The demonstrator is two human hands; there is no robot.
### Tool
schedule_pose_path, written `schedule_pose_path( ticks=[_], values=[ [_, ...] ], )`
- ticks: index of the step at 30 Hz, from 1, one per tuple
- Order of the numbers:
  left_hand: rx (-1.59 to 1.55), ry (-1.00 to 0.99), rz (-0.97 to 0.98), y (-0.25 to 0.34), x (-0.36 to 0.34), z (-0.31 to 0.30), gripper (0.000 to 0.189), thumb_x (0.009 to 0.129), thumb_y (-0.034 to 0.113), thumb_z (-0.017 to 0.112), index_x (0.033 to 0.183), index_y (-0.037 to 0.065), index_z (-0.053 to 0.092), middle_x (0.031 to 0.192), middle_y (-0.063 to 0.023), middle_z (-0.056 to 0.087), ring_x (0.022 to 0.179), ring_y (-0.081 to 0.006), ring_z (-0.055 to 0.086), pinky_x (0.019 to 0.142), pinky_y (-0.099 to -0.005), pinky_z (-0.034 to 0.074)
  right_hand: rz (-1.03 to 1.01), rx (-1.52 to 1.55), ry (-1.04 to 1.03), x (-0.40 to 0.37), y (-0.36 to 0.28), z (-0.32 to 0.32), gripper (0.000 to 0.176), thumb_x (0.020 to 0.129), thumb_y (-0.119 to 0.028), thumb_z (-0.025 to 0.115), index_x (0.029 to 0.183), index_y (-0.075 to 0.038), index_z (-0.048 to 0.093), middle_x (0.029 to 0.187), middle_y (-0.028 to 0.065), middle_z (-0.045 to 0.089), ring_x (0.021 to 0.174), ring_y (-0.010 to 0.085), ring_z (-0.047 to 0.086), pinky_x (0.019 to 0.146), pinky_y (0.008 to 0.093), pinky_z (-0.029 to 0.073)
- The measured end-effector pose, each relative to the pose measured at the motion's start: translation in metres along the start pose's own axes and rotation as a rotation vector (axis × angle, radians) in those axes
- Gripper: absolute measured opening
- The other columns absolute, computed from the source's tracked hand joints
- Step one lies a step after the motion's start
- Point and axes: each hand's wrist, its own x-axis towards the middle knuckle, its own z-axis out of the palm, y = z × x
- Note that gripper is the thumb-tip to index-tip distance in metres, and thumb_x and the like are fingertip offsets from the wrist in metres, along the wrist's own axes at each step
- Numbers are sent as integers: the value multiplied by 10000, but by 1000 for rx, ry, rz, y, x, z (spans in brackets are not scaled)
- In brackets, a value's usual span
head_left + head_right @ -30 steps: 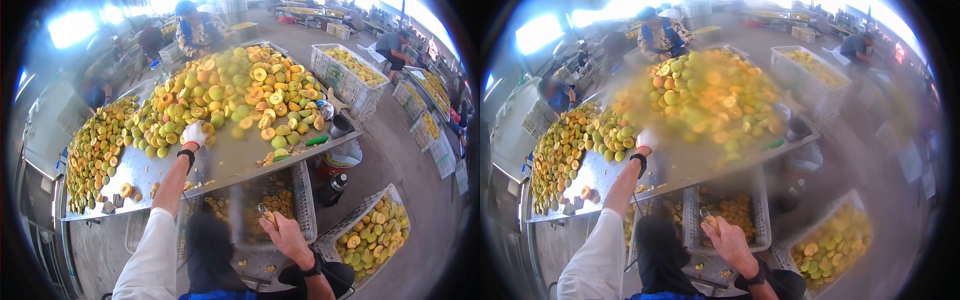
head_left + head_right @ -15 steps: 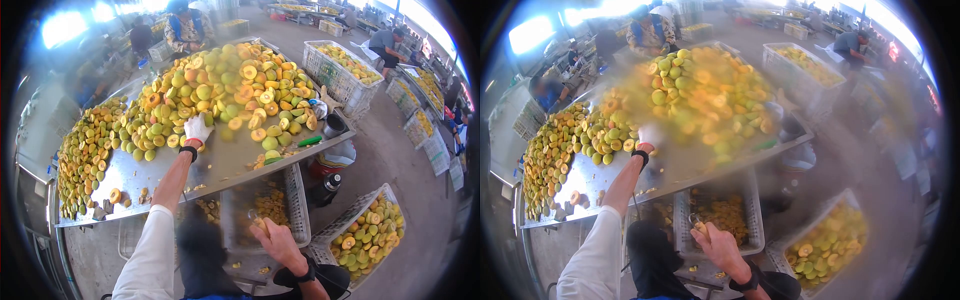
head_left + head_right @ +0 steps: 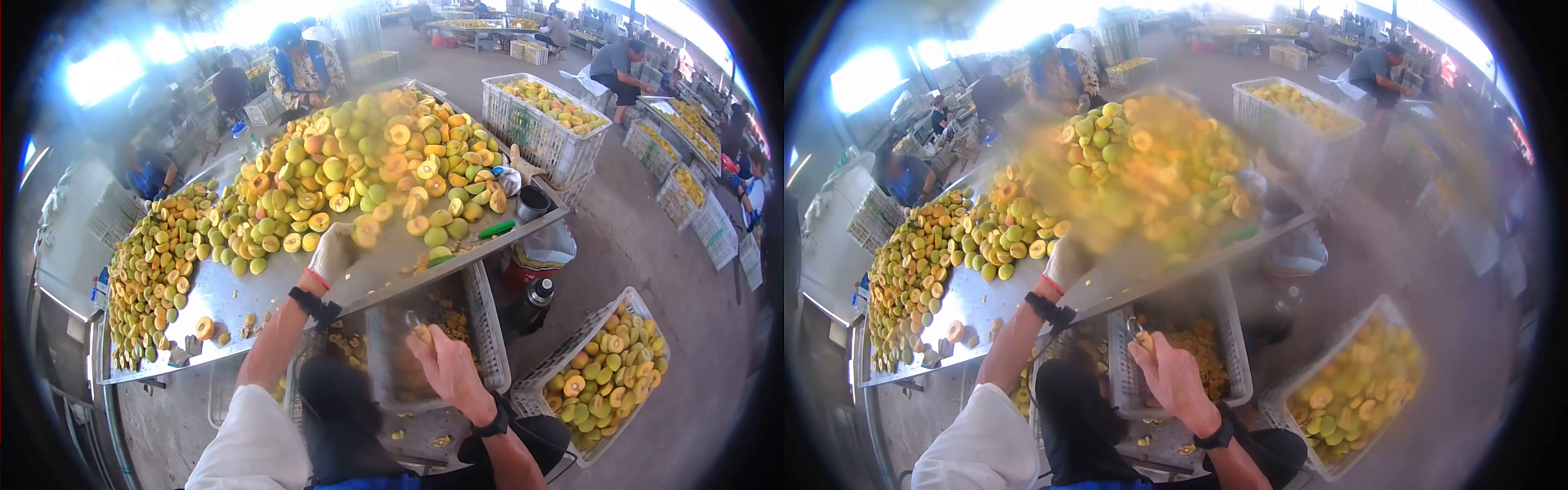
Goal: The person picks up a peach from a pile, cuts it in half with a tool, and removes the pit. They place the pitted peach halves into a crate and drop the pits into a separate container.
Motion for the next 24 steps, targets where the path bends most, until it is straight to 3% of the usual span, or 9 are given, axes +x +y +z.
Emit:
schedule_pose_path(
  ticks=[3, 6, 7, 10, 12, 14, 18, 24],
  values=[
    [332, -94, 204, 37, -37, 30, 482, 984, 321, 428, 1247, -42, 606, 1144, -138, 703, 898, -256, 670, 778, -370, 537, -59, 6, 84, 5, -2, 3, 372, 1058, -350, 584, 951, 5, 556, 694, 263, 614, 718, 499, 630, 631, 526, 477],
    [-169, -85, -73, 48, -53, 41, 457, 1008, 311, 426, 1239, -34, 617, 1123, -150, 708, 883, -261, 678, 769, -370, 538, -6, 6, 70, 5, -17, -4, 368, 1058, -345, 582, 955, 9, 563, 696, 257, 624, 727, 498, 639, 636, 524, 484],
    [-161, -62, -91, 65, -66, 53, 440, 1019, 296, 429, 1235, -35, 623, 1111, -145, 715, 874, -253, 684, 757, -360, 543, -33, -12, 97, 5, -18, -4, 367, 1058, -343, 581, 955, 9, 564, 700, 257, 629, 731, 497, 642, 638, 523, 487],
    [371, -58, 182, 74, -84, 63, 260, 911, 114, 620, 1136, -3, 680, 1052, -122, 741, 840, -230, 707, 724, -347, 563, -88, -47, 155, 7, -15, -2, 363, 1056, -340, 583, 955, 9, 567, 714, 257, 643, 740, 496, 649, 644, 521, 495],
    [410, -77, 238, 74, -89, 69, 226, 926, 82, 632, 1126, -8, 687, 1031, -108, 749, 828, -212, 716, 702, -322, 572, -96, -56, 171, 8, -14, -2, 360, 1052, -339, 588, 956, 7, 569, 726, 259, 650, 743, 496, 650, 650, 521, 499],
    [-37, -95, 46, 72, -97, 79, 324, 1073, 186, 467, 1199, -50, 651, 1036, -99, 748, 831, -190, 717, 679, -275, 576, -98, -88, 177, 6, -17, -3, 354, 1047, -336, 596, 954, 4, 569, 741, 262, 655, 743, 497, 650, 651, 526, 498],
    [-79, -155, -41, 71, -105, 87, 370, 1080, 250, 469, 1239, -37, 641, 1122, -120, 727, 909, -195, 710, 728, -308, 585, -133, -168, 222, 12, -17, -2, 316, 1033, -309, 625, 969, -4, 569, 743, 264, 645, 749, 490, 650, 637, 525, 499],
    [-503, -52, -274, 45, -108, 122, 426, 1088, 301, 450, 1332, -2, 622, 1221, -93, 690, 1033, -171, 669, 819, -308, 557, -182, -291, 266, 20, -10, -8, 263, 1007, -260, 671, 978, -18, 571, 778, 249, 630, 747, 471, 640, 603, 491, 509]
  ],
)
